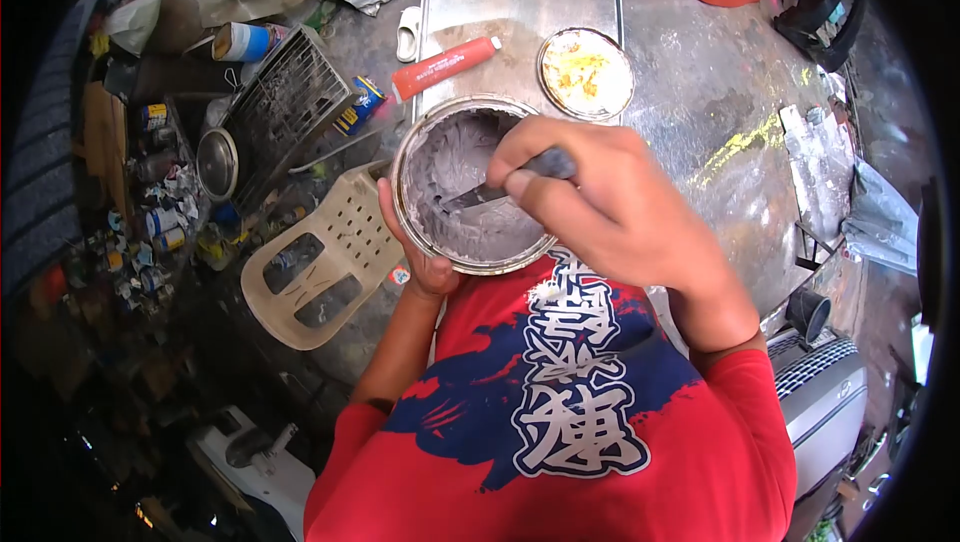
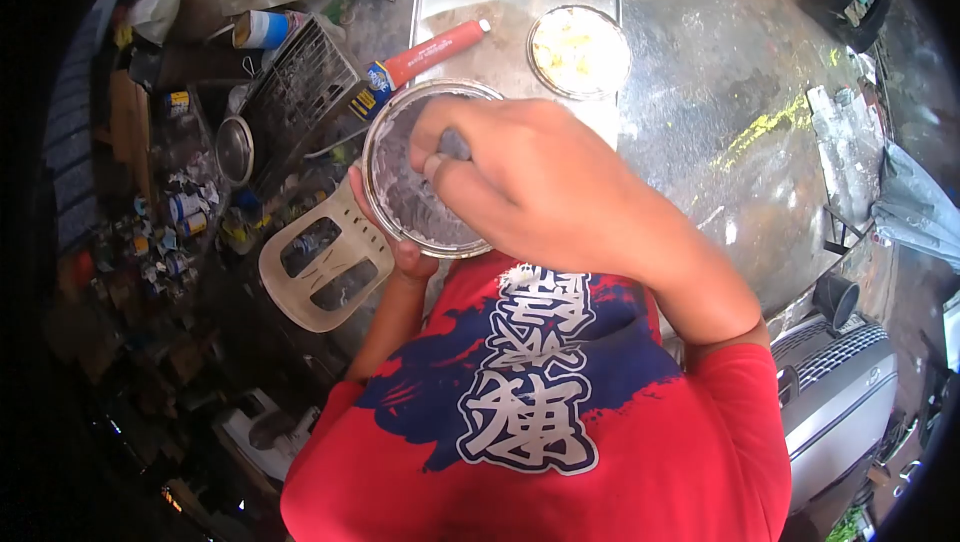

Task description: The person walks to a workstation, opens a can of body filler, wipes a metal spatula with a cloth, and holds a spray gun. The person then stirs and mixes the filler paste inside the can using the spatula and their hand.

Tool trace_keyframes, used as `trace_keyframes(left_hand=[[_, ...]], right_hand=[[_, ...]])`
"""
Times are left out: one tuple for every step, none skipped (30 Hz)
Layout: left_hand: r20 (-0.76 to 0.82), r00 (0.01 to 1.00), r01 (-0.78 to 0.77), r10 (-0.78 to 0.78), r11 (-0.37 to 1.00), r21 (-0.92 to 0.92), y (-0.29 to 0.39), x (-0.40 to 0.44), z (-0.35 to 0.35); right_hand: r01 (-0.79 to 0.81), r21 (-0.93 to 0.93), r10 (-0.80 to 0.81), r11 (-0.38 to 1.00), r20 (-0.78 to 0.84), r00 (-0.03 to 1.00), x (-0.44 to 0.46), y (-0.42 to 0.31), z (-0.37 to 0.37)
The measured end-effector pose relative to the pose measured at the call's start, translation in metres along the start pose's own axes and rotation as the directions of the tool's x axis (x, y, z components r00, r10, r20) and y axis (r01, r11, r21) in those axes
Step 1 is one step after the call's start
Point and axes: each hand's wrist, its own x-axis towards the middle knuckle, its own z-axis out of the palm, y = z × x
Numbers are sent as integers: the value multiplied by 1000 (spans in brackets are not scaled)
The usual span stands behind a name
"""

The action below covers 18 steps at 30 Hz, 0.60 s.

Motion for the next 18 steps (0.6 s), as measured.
trace_keyframes(left_hand=[[1,1000,-3,3,1000,2,-1,-1,-1],[4,1000,-12,12,1000,1,-2,0,-1],[7,1000,-20,20,1000,-1,-4,1,0],[-18,1000,2,-3,1000,-29,-5,1,0],[-46,999,24,-27,998,-56,-5,0,1],[-75,996,47,-53,996,-82,-5,-2,1],[-80,995,48,-54,996,-73,-5,-3,0],[-81,995,49,-54,997,-65,-5,-3,-2],[-78,996,49,-54,997,-60,-6,-2,-1],[-68,997,42,-46,997,-62,-7,-1,-1],[-61,997,35,-39,997,-63,-7,0,-1],[-56,998,30,-34,998,-62,-7,-1,-2],[-57,998,33,-37,998,-59,-6,-1,-2],[-57,998,37,-40,998,-55,-5,-1,-1],[-57,997,41,-44,998,-52,-4,-1,-1],[-55,998,40,-43,998,-54,-4,0,0],[-52,998,37,-40,998,-58,-4,1,1],[-50,998,36,-39,997,-61,-3,1,2]], right_hand=[[11,12,-11,1000,-10,1000,0,-5,-4],[-28,29,29,999,-7,1000,0,-6,-3],[-68,45,68,997,-4,998,1,-6,1],[-109,63,109,992,3,994,1,-6,5],[-140,56,140,989,0,990,2,-3,10],[-172,52,172,984,-1,985,2,0,17],[-205,51,205,978,-5,979,0,5,25],[-176,25,176,984,-5,984,-2,12,33],[-146,-3,146,989,-8,989,-4,21,41],[-118,-33,118,992,-10,993,-5,26,43],[-119,-16,119,993,-22,993,-6,21,41],[-111,-16,110,994,-33,993,-7,11,34],[-99,-16,98,995,-42,994,-8,0,24],[-88,-16,87,996,-51,995,-7,-8,16],[-67,-27,65,997,-46,997,-7,-14,10],[-43,-42,42,998,-40,998,-5,-18,4],[-20,-58,18,998,-35,999,-3,-20,1],[26,-116,-31,993,-39,999,-1,-17,1]])
